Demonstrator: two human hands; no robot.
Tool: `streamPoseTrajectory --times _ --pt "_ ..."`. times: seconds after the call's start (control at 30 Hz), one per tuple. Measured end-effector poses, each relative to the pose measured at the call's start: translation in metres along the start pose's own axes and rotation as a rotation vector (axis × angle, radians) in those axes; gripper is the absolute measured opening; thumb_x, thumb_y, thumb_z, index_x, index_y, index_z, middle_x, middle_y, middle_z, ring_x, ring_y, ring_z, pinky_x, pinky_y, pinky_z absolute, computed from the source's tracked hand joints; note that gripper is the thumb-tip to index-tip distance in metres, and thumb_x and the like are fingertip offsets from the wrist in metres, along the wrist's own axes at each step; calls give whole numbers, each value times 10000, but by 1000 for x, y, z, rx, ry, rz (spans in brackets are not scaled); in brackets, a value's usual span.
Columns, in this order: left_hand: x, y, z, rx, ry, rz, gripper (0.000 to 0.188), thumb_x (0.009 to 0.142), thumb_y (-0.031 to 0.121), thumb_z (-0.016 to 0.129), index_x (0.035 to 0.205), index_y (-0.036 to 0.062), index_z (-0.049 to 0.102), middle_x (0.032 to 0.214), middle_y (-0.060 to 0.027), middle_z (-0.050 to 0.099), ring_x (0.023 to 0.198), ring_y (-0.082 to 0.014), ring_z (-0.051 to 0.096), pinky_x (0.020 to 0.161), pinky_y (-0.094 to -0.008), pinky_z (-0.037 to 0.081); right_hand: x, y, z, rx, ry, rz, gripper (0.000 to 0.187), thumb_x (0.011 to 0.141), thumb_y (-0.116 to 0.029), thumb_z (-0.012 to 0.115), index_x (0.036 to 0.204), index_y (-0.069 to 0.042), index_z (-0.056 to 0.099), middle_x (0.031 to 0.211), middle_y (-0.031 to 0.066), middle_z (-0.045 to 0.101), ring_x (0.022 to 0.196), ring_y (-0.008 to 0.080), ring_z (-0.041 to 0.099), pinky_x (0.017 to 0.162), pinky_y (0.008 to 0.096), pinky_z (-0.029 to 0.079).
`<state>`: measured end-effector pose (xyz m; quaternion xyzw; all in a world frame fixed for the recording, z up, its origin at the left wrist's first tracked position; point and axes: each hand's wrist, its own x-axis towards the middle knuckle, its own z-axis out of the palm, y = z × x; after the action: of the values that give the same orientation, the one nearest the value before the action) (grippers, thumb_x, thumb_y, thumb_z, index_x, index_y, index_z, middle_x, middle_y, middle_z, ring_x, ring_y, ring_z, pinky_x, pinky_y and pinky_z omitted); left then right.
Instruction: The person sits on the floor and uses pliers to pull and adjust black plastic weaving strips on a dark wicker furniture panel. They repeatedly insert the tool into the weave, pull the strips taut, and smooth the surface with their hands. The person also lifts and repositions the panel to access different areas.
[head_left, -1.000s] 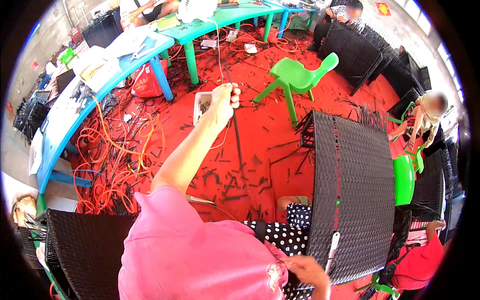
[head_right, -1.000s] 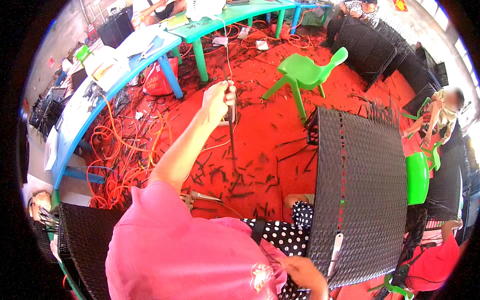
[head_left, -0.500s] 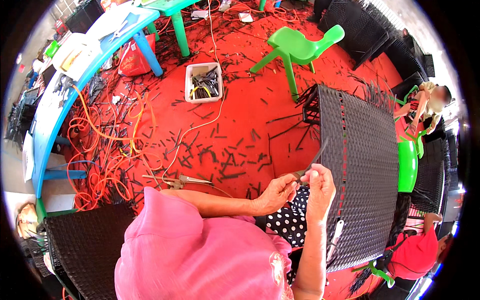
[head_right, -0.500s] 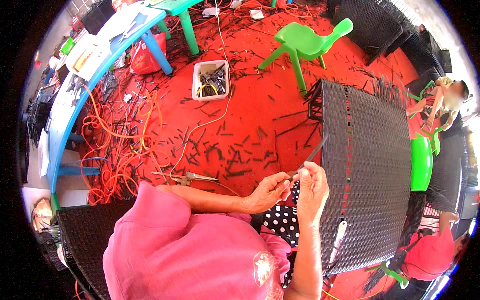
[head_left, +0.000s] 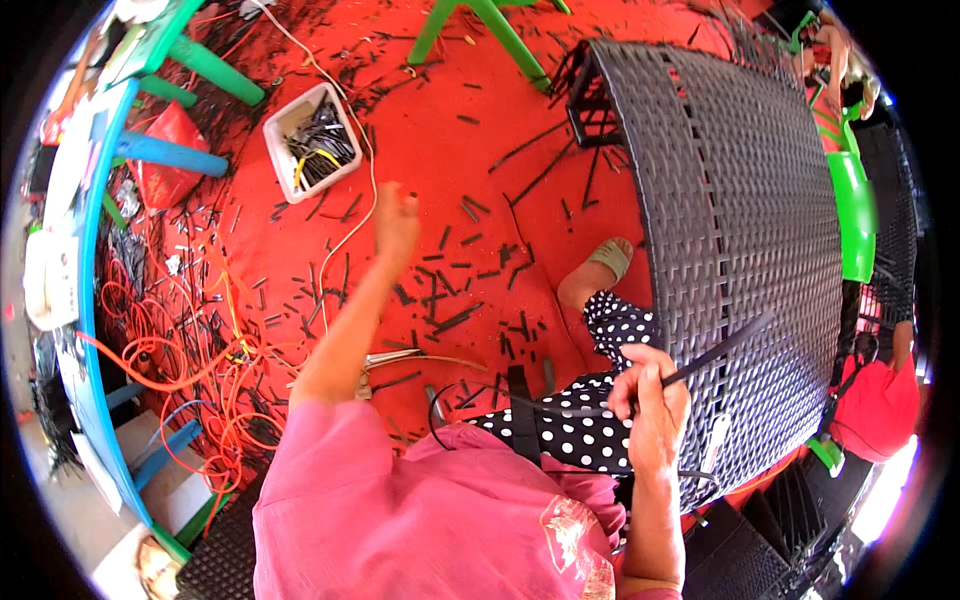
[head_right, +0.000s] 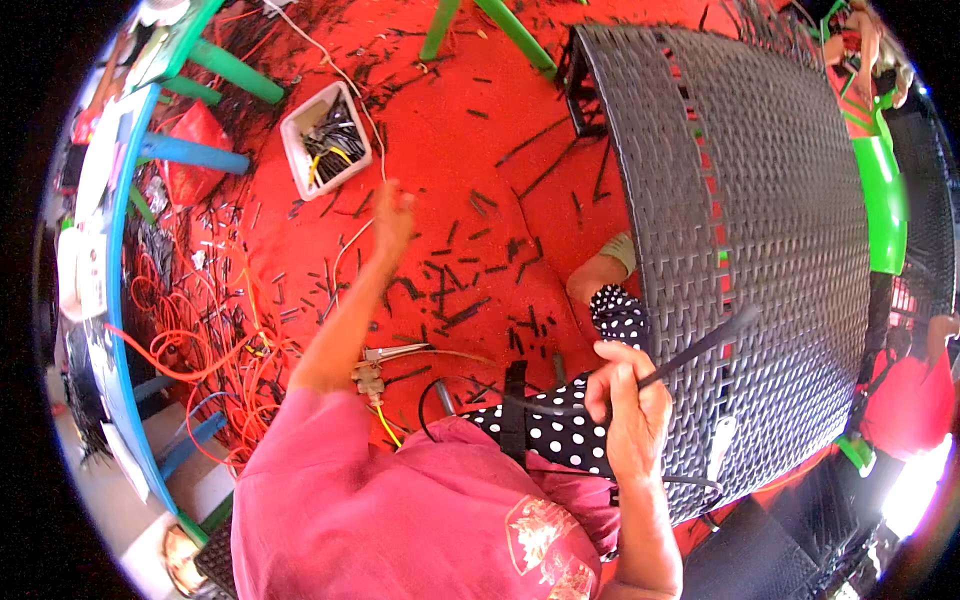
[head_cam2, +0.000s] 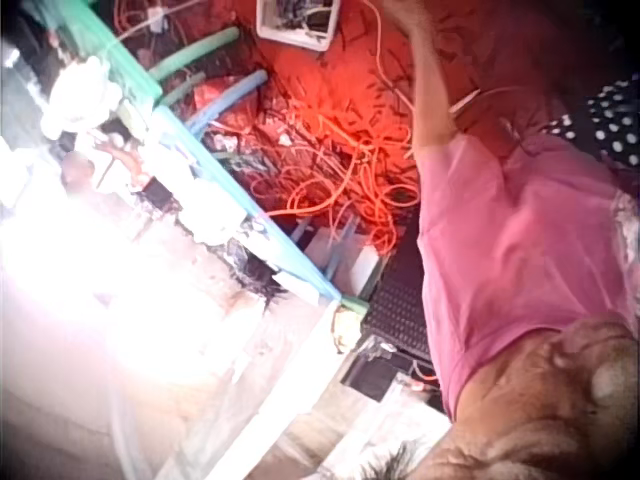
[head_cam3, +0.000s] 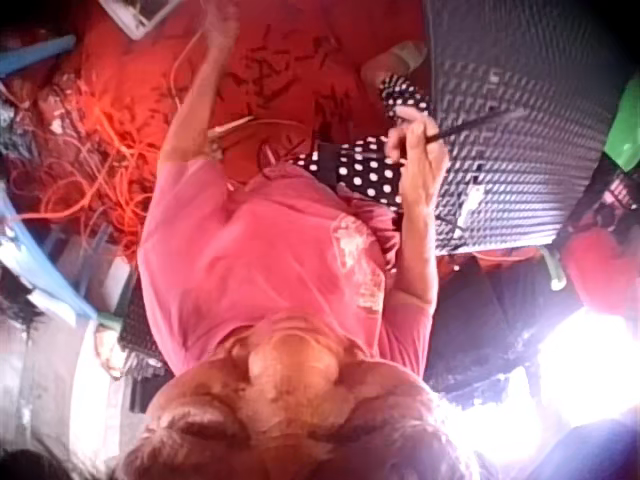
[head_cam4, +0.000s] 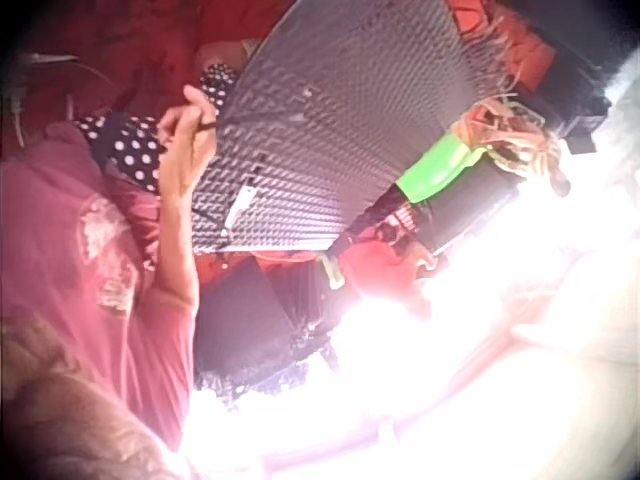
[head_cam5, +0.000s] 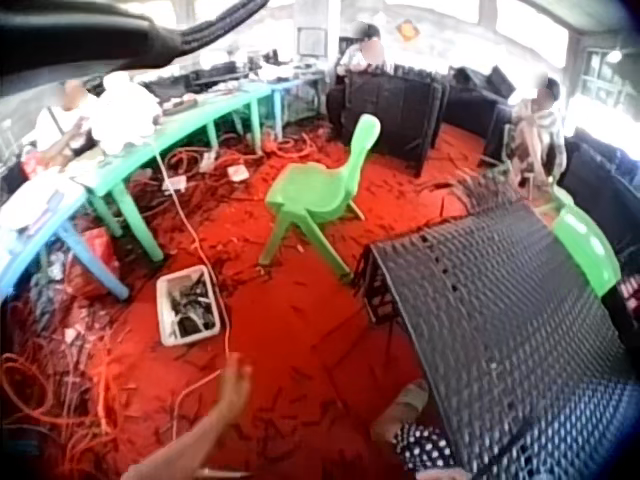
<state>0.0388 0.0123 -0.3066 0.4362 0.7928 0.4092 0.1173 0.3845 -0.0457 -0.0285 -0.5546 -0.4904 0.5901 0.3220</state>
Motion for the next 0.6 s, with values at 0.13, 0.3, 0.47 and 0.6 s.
streamPoseTrajectory --times 0.13,0.3,0.47,0.6 --pt "71 -165 17 598 -189 59 667 826 196 587 1361 -84 302 1410 -285 318 1327 -402 288 1108 -468 213 -14 7 -10 -5 0 237 408 995 -361 369 1218 -45 500 640 15 506 494 31 356 452 168 268" --pt "119 -239 14 633 -272 28 781 716 213 692 1317 -106 311 1325 -325 376 1260 -434 359 1085 -447 266 -12 3 -27 -18 20 309 527 981 -489 334 1137 -24 526 631 18 490 489 36 354 444 180 249" --pt "121 -228 16 763 -382 -116 749 745 275 652 1357 45 285 1375 -229 337 1258 -432 340 1032 -521 301 -6 1 -23 -239 79 316 443 1002 -362 319 1113 9 534 854 105 628 539 75 438 501 227 340" --pt "120 -219 -7 901 -508 -180 707 751 313 611 1355 106 308 1369 -231 342 1211 -469 382 952 -536 390 -2 4 -23 -229 19 271 422 990 -305 297 1127 12 540 856 111 632 534 74 453 487 216 328"
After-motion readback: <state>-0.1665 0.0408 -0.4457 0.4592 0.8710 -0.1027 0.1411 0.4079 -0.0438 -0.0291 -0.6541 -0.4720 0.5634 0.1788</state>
